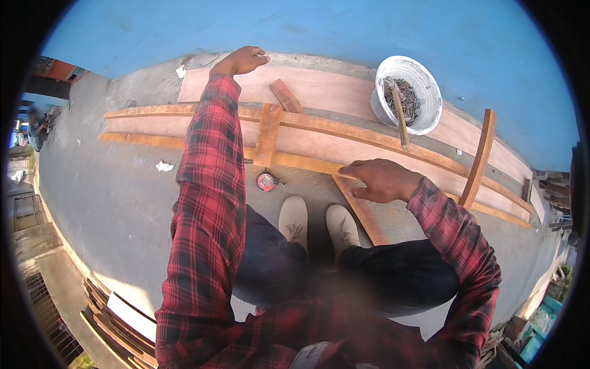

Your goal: The person works on a construction site, initially adjusting a metal grid on the ground. They then move to a wooden frame, where they pick up nails from a bucket and use a hammer to fasten wooden cross-pieces to the frame. The person works on the frame while squatting on the ground.

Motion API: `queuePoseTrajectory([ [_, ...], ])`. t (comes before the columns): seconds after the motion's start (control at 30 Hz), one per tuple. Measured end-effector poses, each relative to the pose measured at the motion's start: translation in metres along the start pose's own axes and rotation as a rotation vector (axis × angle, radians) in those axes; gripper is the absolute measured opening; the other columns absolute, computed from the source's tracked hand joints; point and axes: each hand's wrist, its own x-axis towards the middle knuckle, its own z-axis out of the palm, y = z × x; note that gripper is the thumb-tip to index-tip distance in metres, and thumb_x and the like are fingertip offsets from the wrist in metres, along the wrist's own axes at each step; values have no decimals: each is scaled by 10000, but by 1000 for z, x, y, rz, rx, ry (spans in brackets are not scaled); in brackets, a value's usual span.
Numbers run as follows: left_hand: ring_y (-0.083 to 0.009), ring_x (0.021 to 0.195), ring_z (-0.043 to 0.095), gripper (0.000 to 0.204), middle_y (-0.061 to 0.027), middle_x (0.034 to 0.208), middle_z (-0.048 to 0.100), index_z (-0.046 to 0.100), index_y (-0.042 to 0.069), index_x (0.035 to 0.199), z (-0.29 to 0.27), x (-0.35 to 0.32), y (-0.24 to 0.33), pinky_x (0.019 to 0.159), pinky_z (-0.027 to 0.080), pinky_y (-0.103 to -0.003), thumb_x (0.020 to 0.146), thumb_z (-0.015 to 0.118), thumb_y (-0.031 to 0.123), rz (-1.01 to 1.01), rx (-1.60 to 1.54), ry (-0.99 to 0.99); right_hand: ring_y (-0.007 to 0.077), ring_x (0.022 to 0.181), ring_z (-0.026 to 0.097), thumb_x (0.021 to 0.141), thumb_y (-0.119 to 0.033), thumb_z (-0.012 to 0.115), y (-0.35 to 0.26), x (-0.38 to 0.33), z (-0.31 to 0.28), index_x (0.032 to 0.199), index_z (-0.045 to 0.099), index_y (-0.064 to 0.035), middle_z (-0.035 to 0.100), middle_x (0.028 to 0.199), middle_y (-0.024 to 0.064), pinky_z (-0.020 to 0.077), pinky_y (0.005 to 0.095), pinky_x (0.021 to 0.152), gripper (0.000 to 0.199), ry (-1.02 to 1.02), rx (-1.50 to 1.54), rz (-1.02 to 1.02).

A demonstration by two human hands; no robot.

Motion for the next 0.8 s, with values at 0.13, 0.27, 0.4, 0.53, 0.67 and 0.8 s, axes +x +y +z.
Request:
queuePoseTrajectory([
  [0.13,-261,940,660,645,-180,1248,613,527,-13,1329,4,-3,-3,900,478,-395,918,544,484,-2,-4,-22,354,1163,557,912,-286,604,1,0,1,1357,510,-66,563,1295,161,445,443,992,505,-15,16,23],
  [0.27,-283,1075,615,610,-162,1240,628,558,28,1315,6,-6,-19,960,459,-400,900,581,474,-60,2,-3,356,1161,557,909,-283,608,2,6,2,1356,509,-61,563,1295,164,444,440,994,509,-16,16,-8],
  [0.4,-218,990,641,445,-102,1088,691,622,105,1257,8,-13,-16,889,500,-376,868,652,320,-106,-42,-183,358,1157,559,906,-278,610,6,10,6,1351,509,-53,563,1294,165,444,439,993,509,9,23,-39],
  [0.53,-158,866,656,315,-54,973,712,678,120,1115,39,-24,19,789,525,-336,800,672,111,-232,98,-464,356,1143,567,896,-287,614,15,3,6,1340,507,-30,582,1248,176,443,451,987,524,43,41,-36],
  [0.67,-206,888,681,342,-70,985,723,703,105,1079,59,-33,15,793,535,-352,740,710,60,-167,172,-411,356,1147,566,895,-278,613,14,5,5,1335,512,-28,580,1255,176,446,447,986,516,44,39,-46],
  [0.8,-250,881,696,226,-114,950,728,742,51,958,66,-42,1,801,542,-358,746,672,80,82,234,-259,363,1137,568,898,-282,612,17,4,5,1338,514,-36,571,1273,176,452,446,976,513,58,33,-64],
])
